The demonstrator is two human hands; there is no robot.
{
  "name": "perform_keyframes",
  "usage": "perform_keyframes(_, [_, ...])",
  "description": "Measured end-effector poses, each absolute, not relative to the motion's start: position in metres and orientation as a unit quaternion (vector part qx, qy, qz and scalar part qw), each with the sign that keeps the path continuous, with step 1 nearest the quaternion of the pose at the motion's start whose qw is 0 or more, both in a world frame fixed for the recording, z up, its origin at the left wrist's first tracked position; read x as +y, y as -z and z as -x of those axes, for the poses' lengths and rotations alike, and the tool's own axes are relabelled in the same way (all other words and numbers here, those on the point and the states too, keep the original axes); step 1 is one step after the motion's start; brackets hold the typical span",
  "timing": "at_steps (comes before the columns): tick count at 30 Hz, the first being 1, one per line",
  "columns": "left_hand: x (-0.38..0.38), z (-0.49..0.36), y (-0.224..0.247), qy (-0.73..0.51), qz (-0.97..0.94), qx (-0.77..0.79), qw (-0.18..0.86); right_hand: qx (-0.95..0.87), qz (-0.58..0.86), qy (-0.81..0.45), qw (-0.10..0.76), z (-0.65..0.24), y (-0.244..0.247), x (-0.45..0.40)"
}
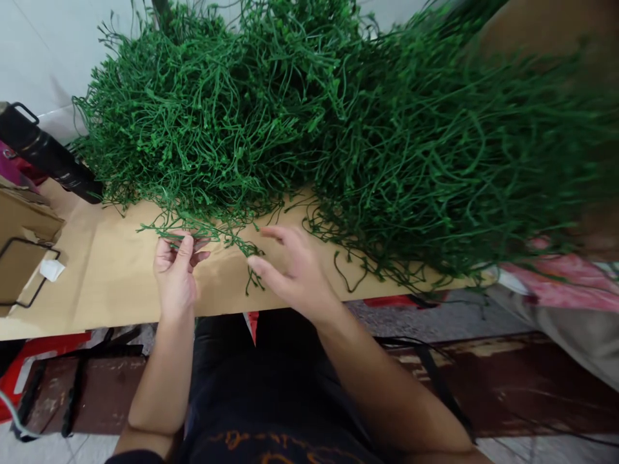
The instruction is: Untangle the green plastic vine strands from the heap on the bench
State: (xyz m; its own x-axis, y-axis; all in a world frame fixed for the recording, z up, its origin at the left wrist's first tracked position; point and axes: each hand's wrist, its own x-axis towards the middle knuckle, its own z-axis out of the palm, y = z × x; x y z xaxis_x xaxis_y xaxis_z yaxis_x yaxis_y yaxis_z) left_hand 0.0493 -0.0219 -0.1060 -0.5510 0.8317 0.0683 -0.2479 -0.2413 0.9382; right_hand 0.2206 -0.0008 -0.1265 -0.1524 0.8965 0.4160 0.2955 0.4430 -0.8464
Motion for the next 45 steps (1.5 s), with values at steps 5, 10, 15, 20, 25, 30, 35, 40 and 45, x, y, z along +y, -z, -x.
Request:
perform_keyframes(5, [-0.024,-0.043,0.113,-0.701,-0.345,0.521,0.344,-0.726,0.416,-0.358,0.415,-0.210,0.139,0.005])
perform_keyframes(10, [-0.038,-0.027,0.113,-0.676,-0.448,0.585,0.007,-0.725,0.396,-0.380,0.416,-0.212,0.137,0.008])
perform_keyframes(15, [-0.043,-0.048,0.088,-0.441,-0.682,0.578,-0.078,-0.718,0.370,-0.434,0.400,-0.210,0.132,0.006])
perform_keyframes(20, [-0.023,-0.061,0.092,-0.236,-0.795,0.556,0.056,-0.686,0.352,-0.488,0.409,-0.214,0.135,0.006])
perform_keyframes(25, [-0.016,-0.055,0.106,-0.264,-0.771,0.573,0.081,-0.626,0.363,-0.559,0.405,-0.223,0.138,0.010])
perform_keyframes(30, [-0.015,-0.056,0.106,-0.283,-0.768,0.568,0.087,-0.654,0.364,-0.534,0.393,-0.226,0.135,0.013])
perform_keyframes(35, [-0.012,-0.061,0.108,-0.291,-0.759,0.576,0.083,-0.696,0.369,-0.475,0.392,-0.226,0.137,0.015])
perform_keyframes(40, [-0.009,-0.062,0.111,-0.290,-0.750,0.579,0.134,-0.673,0.372,-0.500,0.398,-0.223,0.138,0.017])
perform_keyframes(45, [-0.001,-0.058,0.115,-0.327,-0.728,0.528,0.289,-0.528,0.289,-0.698,0.387,-0.213,0.136,0.015])
